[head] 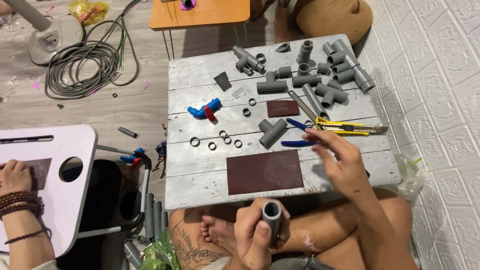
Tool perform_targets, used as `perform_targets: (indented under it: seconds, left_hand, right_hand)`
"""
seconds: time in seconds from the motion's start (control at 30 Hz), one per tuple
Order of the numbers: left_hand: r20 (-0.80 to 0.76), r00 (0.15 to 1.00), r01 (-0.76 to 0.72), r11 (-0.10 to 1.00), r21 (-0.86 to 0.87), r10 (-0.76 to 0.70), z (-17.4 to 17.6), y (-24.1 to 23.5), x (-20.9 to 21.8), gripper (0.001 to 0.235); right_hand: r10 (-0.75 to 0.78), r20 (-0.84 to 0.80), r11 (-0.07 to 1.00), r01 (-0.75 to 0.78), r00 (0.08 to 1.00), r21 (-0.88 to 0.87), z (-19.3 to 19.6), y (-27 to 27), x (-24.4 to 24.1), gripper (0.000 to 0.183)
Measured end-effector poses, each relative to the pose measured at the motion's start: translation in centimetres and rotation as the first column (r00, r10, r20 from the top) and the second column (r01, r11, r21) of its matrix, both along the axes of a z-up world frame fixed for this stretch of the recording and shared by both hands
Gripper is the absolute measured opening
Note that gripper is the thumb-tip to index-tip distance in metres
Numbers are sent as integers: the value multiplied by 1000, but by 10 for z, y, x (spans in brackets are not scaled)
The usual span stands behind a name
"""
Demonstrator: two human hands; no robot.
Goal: The person sits on the floor and sands the edges of gray PVC pipes and fittings using a piece of sandpaper. They repeatedly rub the pipe ends against the sandpaper, inspect the pieces, and place them on a white table alongside other tools and parts.
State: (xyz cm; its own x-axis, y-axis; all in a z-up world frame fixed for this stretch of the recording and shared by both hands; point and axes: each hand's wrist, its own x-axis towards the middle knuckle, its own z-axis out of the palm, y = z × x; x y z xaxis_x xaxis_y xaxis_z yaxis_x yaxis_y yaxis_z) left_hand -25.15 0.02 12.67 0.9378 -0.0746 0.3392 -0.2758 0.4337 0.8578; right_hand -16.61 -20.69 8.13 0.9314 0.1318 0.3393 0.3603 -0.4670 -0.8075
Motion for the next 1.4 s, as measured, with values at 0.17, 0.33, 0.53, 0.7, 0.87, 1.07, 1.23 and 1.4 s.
perform_targets:
  seconds: [0.17,0.33,0.53,0.7,0.87,1.07,1.23,1.4]
  left_hand:
    - [-149,988,-36,999,-19,33,3,-5,-2,57]
    - [-200,979,17,988,-153,-48,-14,-13,20,49]
    - [-81,990,-110,989,102,119,-41,-18,52,45]
    - [-157,985,-53,990,131,73,-52,-22,60,45]
    - [-41,995,-75,935,347,95,-49,-15,67,39]
    - [285,953,-270,724,635,105,-58,16,83,37]
    - [434,896,-327,516,792,-98,-36,30,96,23]
    - [410,900,-286,509,812,-148,-37,32,107,38]
  right_hand:
    - [48,54,999,-47,997,-18,5,10,-14,24]
    - [160,11,985,-161,987,69,-15,13,-39,21]
    - [582,-505,725,-124,637,678,-83,24,-84,83]
    - [157,-472,788,177,868,589,-88,66,-78,64]
    - [-62,-485,834,312,872,455,-129,66,-83,52]
    - [10,-385,865,185,923,466,-71,65,-78,42]
    - [84,-364,834,135,927,536,-63,62,-78,40]
    - [81,-361,835,135,929,534,-64,60,-78,35]
